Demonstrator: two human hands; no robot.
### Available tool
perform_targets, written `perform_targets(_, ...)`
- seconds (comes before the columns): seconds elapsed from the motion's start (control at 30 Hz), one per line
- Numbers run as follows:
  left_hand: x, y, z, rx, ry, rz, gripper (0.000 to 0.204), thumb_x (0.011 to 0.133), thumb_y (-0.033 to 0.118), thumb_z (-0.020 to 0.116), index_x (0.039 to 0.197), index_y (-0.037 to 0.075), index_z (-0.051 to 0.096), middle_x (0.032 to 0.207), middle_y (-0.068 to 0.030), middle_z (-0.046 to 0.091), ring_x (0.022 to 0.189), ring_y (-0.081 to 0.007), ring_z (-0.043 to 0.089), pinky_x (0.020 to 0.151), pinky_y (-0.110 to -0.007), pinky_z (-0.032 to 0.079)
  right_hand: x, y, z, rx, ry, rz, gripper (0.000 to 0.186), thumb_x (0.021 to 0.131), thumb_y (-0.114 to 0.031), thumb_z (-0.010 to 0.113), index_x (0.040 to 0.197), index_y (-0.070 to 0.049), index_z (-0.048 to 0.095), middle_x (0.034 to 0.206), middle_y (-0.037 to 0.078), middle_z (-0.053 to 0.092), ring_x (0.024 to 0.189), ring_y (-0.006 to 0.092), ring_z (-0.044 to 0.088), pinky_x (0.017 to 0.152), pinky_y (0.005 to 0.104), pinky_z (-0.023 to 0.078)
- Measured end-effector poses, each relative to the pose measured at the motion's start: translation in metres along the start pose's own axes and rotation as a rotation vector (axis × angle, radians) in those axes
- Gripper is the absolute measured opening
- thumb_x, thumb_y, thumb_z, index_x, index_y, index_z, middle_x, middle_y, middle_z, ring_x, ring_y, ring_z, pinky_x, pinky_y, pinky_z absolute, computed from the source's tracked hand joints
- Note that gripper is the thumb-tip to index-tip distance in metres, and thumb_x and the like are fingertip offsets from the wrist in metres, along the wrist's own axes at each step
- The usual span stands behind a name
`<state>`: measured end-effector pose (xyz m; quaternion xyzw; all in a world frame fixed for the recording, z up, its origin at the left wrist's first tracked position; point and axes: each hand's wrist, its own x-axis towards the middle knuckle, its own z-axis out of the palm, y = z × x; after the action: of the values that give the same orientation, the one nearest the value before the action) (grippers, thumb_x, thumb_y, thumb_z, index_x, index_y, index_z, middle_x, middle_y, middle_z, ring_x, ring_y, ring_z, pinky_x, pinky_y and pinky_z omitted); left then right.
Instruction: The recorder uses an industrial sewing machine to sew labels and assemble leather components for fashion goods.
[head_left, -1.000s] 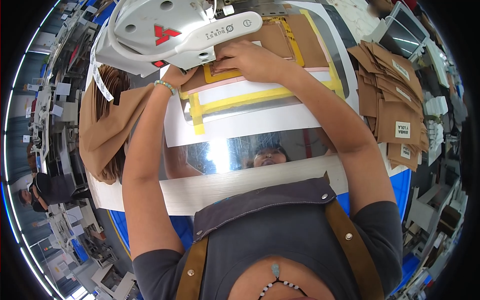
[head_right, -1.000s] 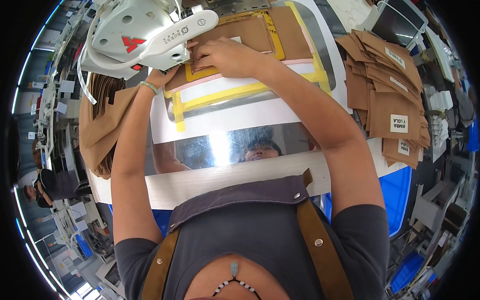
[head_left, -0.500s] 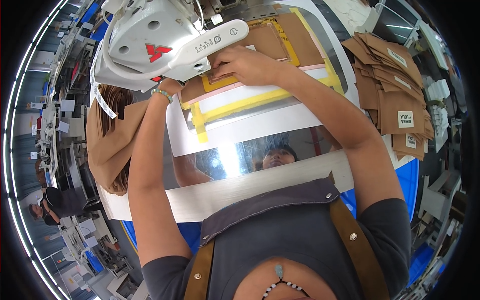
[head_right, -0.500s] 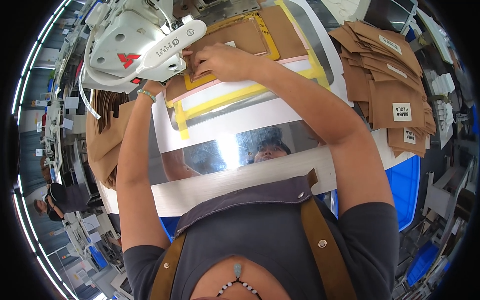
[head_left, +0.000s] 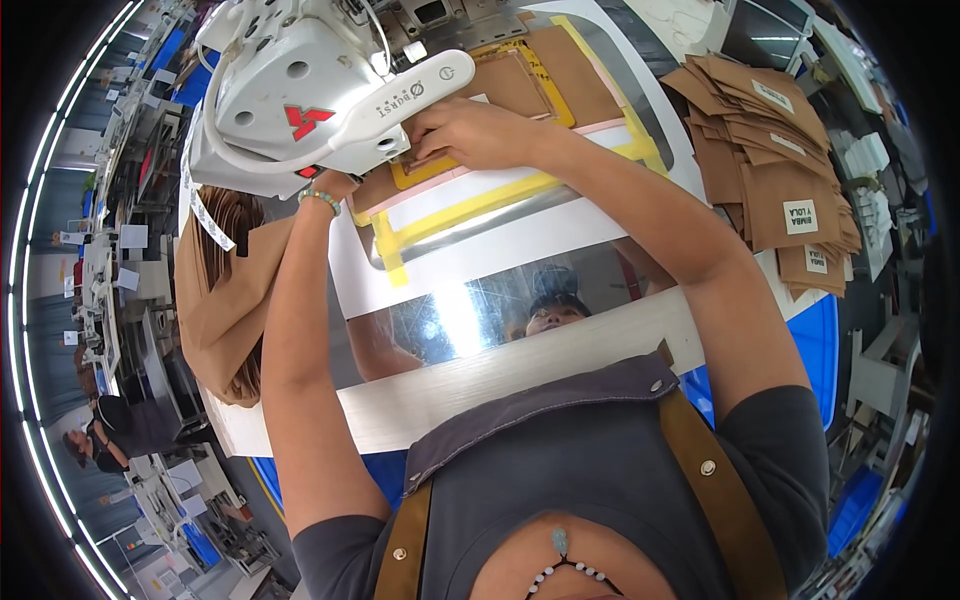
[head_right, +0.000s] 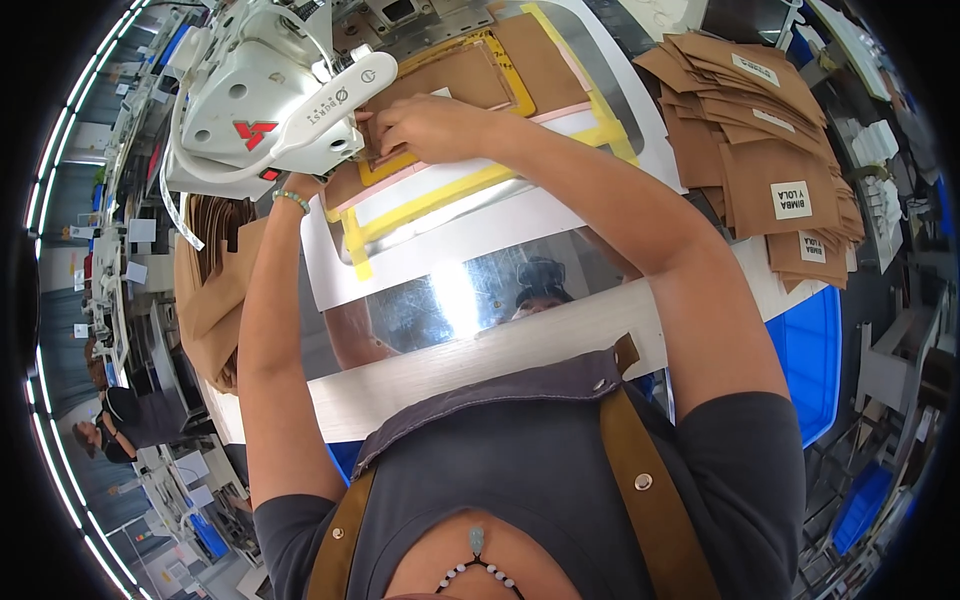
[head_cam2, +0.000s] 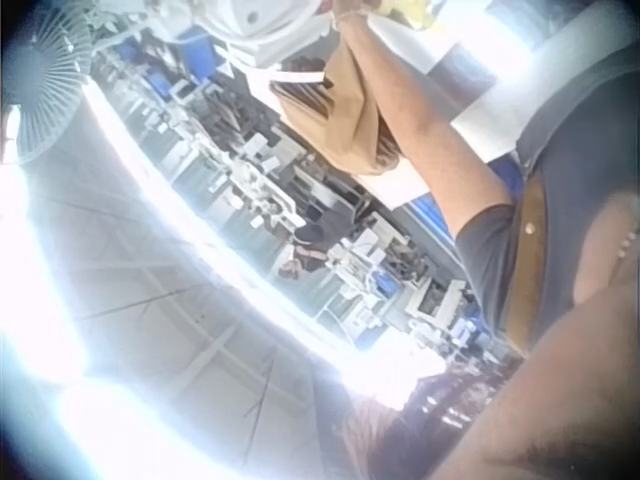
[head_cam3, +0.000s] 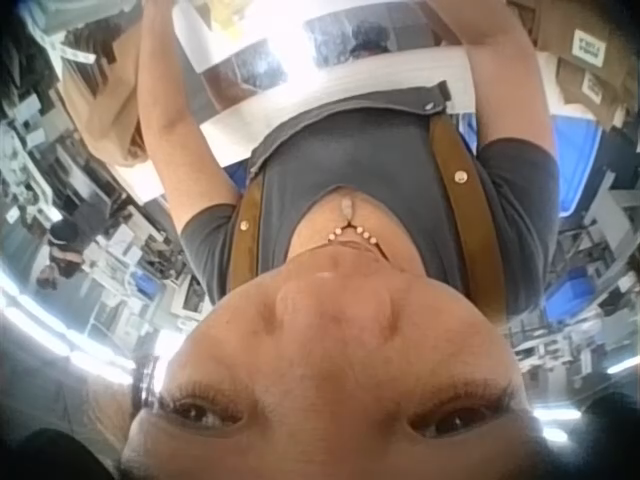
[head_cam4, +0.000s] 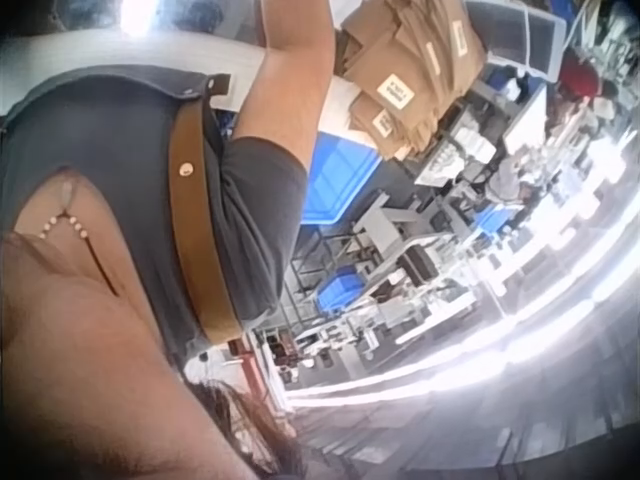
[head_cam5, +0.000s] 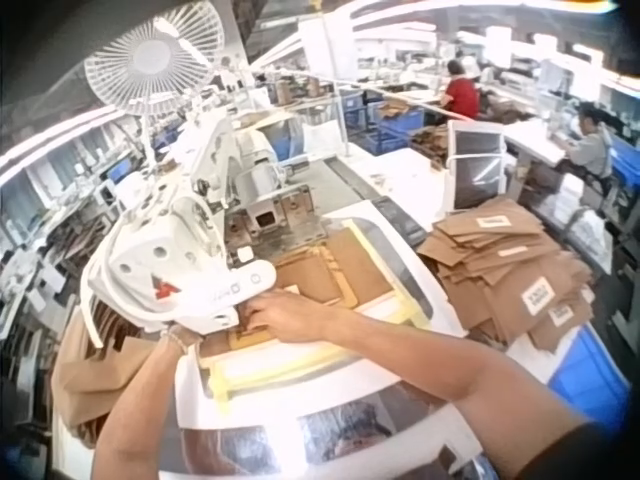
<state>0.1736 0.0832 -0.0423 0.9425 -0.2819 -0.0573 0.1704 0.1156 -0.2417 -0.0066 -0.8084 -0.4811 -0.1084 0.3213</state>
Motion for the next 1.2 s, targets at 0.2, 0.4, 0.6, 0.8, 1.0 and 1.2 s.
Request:
perform_targets(0.2,-0.005,0.001,0.004,-0.028,0.027,-0.014,0.045,0.093,0.008,0.072,0.136,0.003,0.062,0.132,-0.0181,0.069,0.124,-0.0312,0.065,0.103,-0.039,0.052,-0.001,-0.002,-0.004,-0.003,0.008,-0.023,0.028,0.09,-0.001,0.06,0.108,-0.01,0.08,0.116,0.005,0.07,0.116,0.0268,0.062,0.101,0.0426,0.049)
perform_targets(0.4,-0.011,0.001,0.009,-0.087,0.093,-0.029,0.044,0.092,0.007,0.071,0.136,0.003,0.062,0.132,-0.0184,0.069,0.124,-0.0313,0.066,0.103,-0.039,0.052,0.006,-0.001,-0.009,-0.093,-0.074,0.145,0.034,0.089,0.001,0.058,0.114,-0.01,0.079,0.125,0.006,0.069,0.123,0.0287,0.061,0.107,0.0433,0.048)
perform_targets(0.6,-0.023,0.025,0.02,-0.274,0.284,-0.035,0.041,0.093,0.005,0.069,0.133,0.001,0.063,0.128,-0.0205,0.07,0.121,-0.0319,0.067,0.101,-0.039,0.053,0.009,0.007,-0.006,-0.286,-0.032,0.028,0.038,0.088,-0.004,0.058,0.121,-0.01,0.076,0.13,0.007,0.067,0.127,0.0282,0.058,0.111,0.0454,0.046)
perform_targets(0.8,-0.042,0.051,0.002,-0.342,0.387,-0.145,0.028,0.093,0.01,0.055,0.111,-0.007,0.068,0.092,-0.0266,0.073,0.089,-0.0412,0.071,0.085,-0.041,0.055,0.002,-0.009,-0.013,-0.254,-0.12,0.027,0.038,0.089,-0.003,0.056,0.121,-0.01,0.074,0.138,0.006,0.066,0.13,0.0283,0.057,0.112,0.0446,0.046)
perform_targets(1.0,-0.083,0.08,-0.028,-0.103,0.39,0.027,0.024,0.098,0.011,0.059,0.113,-0.004,0.07,0.117,-0.0226,0.071,0.115,-0.0391,0.065,0.101,-0.043,0.05,-0.001,-0.025,-0.022,-0.178,-0.184,0.052,0.038,0.088,0.0,0.055,0.119,-0.008,0.074,0.136,0.007,0.067,0.129,0.0288,0.057,0.111,0.0428,0.046)
perform_targets(1.2,-0.116,0.117,-0.049,-0.182,0.288,0.041,0.024,0.101,0.007,0.059,0.12,0.002,0.073,0.132,-0.016,0.069,0.134,-0.035,0.056,0.112,-0.043,0.044,-0.007,-0.034,-0.026,-0.093,-0.214,0.053,0.036,0.087,0.002,0.055,0.116,-0.007,0.075,0.134,0.006,0.068,0.125,0.0288,0.058,0.11,0.041,0.047)
